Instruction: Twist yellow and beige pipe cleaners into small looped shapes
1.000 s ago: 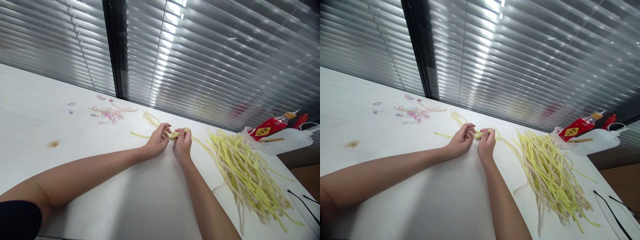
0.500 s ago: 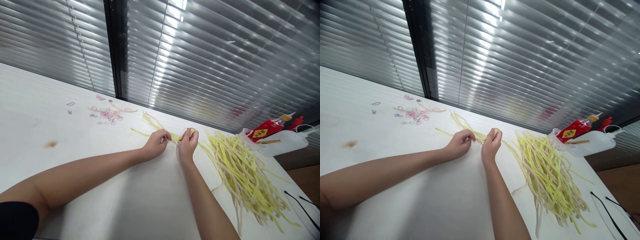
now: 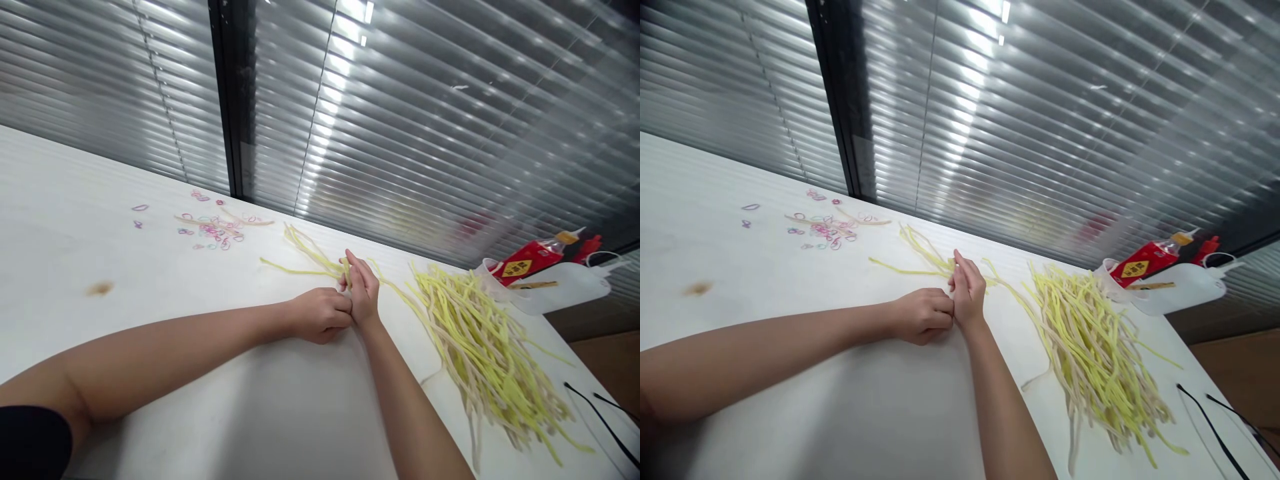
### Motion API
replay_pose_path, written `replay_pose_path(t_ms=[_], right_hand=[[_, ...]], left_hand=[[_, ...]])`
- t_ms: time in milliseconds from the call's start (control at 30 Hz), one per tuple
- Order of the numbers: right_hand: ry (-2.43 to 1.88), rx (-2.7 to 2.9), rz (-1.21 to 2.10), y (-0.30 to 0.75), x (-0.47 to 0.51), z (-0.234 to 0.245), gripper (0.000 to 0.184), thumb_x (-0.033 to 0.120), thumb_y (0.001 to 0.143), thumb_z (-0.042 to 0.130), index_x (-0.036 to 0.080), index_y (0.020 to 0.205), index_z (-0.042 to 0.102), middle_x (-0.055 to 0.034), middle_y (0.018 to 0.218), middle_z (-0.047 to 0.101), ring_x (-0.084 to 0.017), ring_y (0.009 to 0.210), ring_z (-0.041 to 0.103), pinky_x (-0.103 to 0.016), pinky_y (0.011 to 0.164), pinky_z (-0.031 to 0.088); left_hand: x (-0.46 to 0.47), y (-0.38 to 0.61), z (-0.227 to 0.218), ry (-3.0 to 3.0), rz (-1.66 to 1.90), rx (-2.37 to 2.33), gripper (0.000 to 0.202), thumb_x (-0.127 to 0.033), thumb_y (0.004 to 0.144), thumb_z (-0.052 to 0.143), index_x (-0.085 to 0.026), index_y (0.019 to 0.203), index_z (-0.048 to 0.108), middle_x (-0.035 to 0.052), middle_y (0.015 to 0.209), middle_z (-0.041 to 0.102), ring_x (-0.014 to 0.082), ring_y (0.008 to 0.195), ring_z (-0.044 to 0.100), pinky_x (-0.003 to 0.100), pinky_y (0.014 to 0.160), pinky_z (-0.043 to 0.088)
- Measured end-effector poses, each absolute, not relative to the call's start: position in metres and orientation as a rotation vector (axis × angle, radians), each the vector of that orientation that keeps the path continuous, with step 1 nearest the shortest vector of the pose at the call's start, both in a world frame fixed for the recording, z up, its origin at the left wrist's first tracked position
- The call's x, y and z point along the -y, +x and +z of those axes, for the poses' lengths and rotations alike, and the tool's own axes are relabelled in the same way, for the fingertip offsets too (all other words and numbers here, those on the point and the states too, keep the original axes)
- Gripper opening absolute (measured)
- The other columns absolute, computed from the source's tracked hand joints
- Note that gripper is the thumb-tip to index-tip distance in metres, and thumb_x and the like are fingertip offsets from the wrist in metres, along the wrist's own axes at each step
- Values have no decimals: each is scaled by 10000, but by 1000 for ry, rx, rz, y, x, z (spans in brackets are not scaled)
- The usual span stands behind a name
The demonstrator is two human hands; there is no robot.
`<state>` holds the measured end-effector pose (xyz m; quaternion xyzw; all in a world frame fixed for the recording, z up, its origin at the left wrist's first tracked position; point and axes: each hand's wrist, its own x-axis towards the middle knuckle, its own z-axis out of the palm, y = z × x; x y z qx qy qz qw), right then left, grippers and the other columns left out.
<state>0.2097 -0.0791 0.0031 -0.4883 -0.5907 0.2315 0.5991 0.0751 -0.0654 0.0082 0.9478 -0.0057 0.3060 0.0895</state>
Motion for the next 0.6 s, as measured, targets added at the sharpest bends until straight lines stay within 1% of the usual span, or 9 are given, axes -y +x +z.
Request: replay_pose_path(t_ms=[67,133,233,333,467,600], right_hand=[[-1066,1380,649,209,79,3,366,347,906,401,219,1201,576,-66,1067,604,-108,650,569,-281,582,494],[-1085,1348,649,209,78,2,353,342,901,412,210,1181,582,-64,1045,621,-119,675,587,-282,585,503],[-1258,1358,428,212,75,2,296,318,887,436,196,1080,624,-43,914,644,-116,631,560,-268,570,476],[-1477,1524,225,215,75,4,224,298,852,494,214,965,668,-24,900,636,-117,644,539,-270,613,450],[-1734,1769,221,215,77,5,177,343,814,557,265,908,684,2,953,618,-137,744,573,-262,605,412],[-1811,1848,186,213,78,5,175,327,850,514,279,893,677,10,960,616,-140,817,582,-252,604,389]], left_hand=[[66,75,7,2816,907,31,158,-62,679,494,-190,620,566,48,705,617,159,633,547,279,649,424],[65,75,6,2779,900,-21,164,-55,670,490,-193,619,562,41,701,620,156,633,551,269,624,420],[64,76,5,2722,879,-79,181,-35,644,481,-193,636,569,35,695,622,154,627,556,262,599,416],[63,76,5,2684,836,-57,195,-26,632,482,-195,644,579,35,716,637,151,633,566,257,610,424],[62,75,3,2612,812,-83,215,-17,618,483,-199,649,592,28,729,659,156,667,581,245,595,424],[61,76,2,2524,808,-100,229,-5,597,480,-198,635,599,14,690,655,143,649,577,228,574,419]])
